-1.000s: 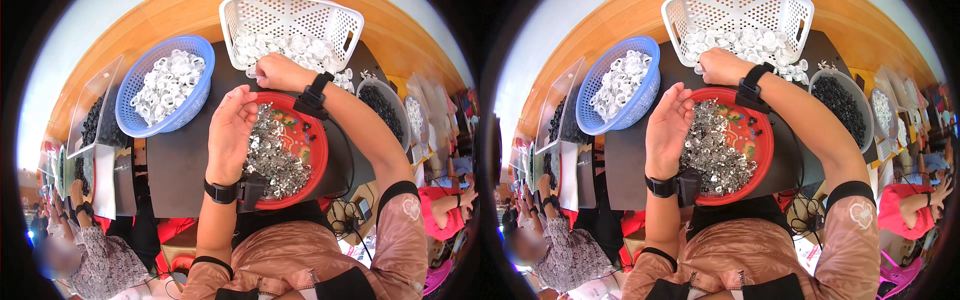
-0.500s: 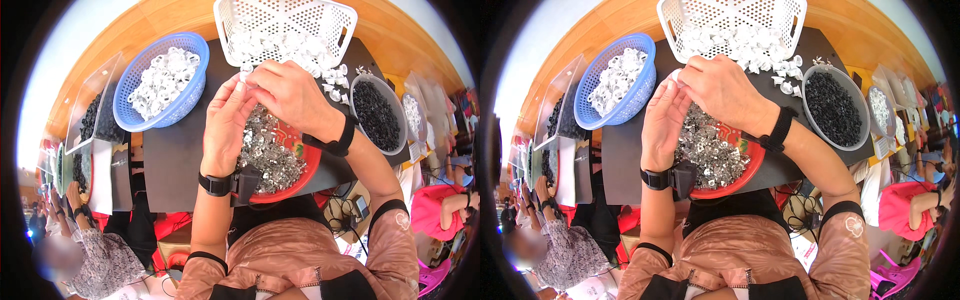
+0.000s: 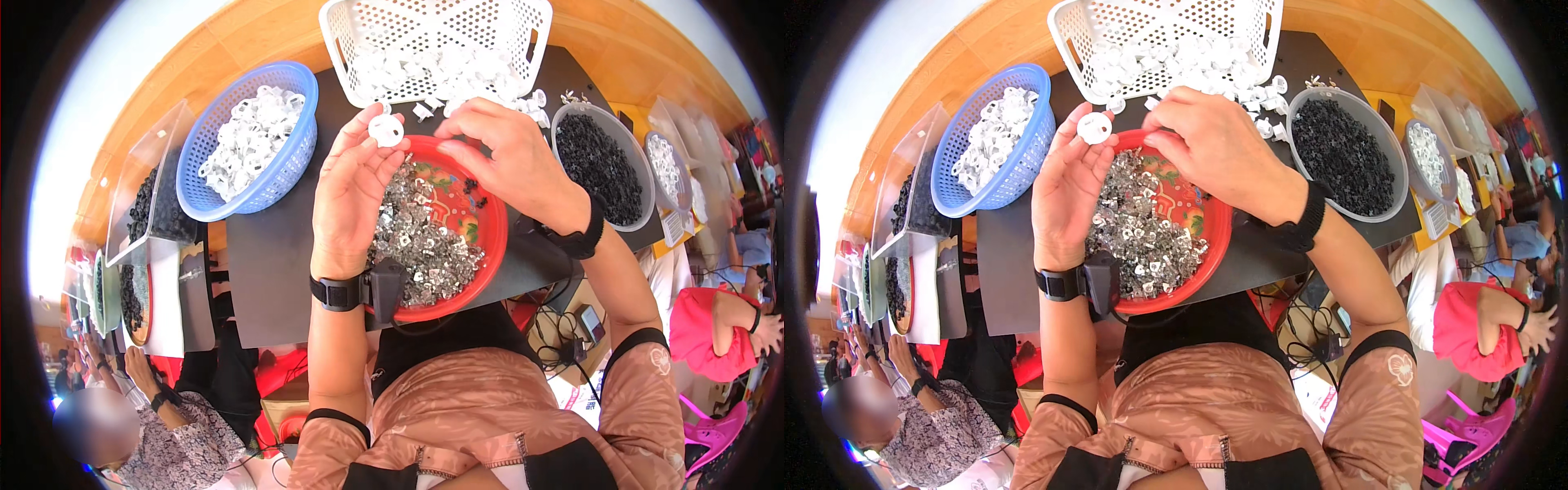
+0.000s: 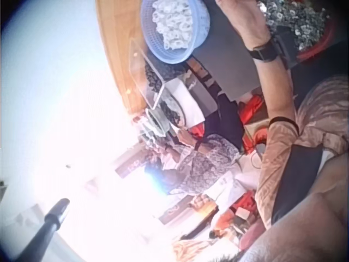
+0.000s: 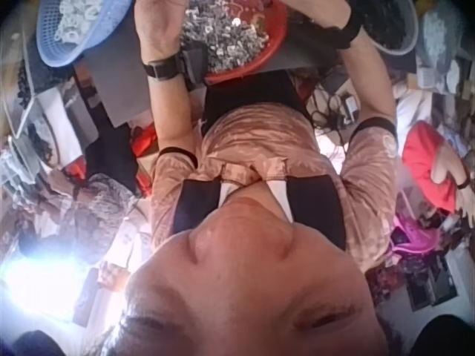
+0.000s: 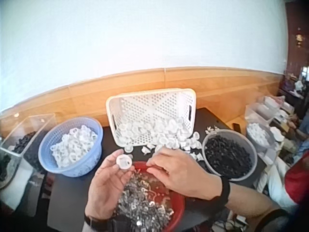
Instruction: Assembling small black and white plastic shoe components by hand at a workstation.
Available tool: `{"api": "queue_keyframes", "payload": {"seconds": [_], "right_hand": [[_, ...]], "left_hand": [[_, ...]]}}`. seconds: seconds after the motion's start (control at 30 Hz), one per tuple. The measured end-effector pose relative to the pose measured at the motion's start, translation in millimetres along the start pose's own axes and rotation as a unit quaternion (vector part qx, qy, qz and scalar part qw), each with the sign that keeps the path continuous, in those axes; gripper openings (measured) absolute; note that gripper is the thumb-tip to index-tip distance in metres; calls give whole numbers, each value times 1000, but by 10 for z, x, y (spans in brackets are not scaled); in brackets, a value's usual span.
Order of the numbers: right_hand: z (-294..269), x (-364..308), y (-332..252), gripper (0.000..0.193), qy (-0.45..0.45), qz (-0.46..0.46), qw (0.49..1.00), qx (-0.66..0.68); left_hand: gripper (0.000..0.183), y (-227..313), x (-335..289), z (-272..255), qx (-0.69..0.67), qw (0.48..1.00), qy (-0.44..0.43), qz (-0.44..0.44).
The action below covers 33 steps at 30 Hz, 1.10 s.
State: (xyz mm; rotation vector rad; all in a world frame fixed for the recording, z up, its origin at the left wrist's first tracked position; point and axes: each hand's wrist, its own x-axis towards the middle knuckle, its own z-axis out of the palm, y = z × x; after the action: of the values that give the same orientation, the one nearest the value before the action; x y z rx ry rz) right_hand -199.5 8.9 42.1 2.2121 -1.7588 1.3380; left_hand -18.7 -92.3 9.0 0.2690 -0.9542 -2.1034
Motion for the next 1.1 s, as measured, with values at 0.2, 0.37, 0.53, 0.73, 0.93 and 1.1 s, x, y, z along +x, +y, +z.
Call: {"api": "queue_keyframes", "payload": {"seconds": [0.2,0.37,0.53,0.73,0.93,1.1], "right_hand": [[-142,-308,19,12,-141,88,986,-31],[-218,-499,53,12,-183,87,979,-32],[-236,-613,-14,12,-250,96,963,-42],[-103,-683,-94,12,-256,115,960,-7],[123,-652,-108,13,-241,86,966,-34],[269,-652,20,13,-258,47,959,-106]], "left_hand": [[37,-7,-8,-61,-17,1000,-10,8],[40,-32,68,-136,-22,999,-35,9],[41,-42,83,-173,-7,999,-36,8],[43,-36,63,-169,19,999,-30,7],[44,-39,54,-165,10,999,-31,-4],[42,-45,43,-124,4,1000,-19,-1]]}}
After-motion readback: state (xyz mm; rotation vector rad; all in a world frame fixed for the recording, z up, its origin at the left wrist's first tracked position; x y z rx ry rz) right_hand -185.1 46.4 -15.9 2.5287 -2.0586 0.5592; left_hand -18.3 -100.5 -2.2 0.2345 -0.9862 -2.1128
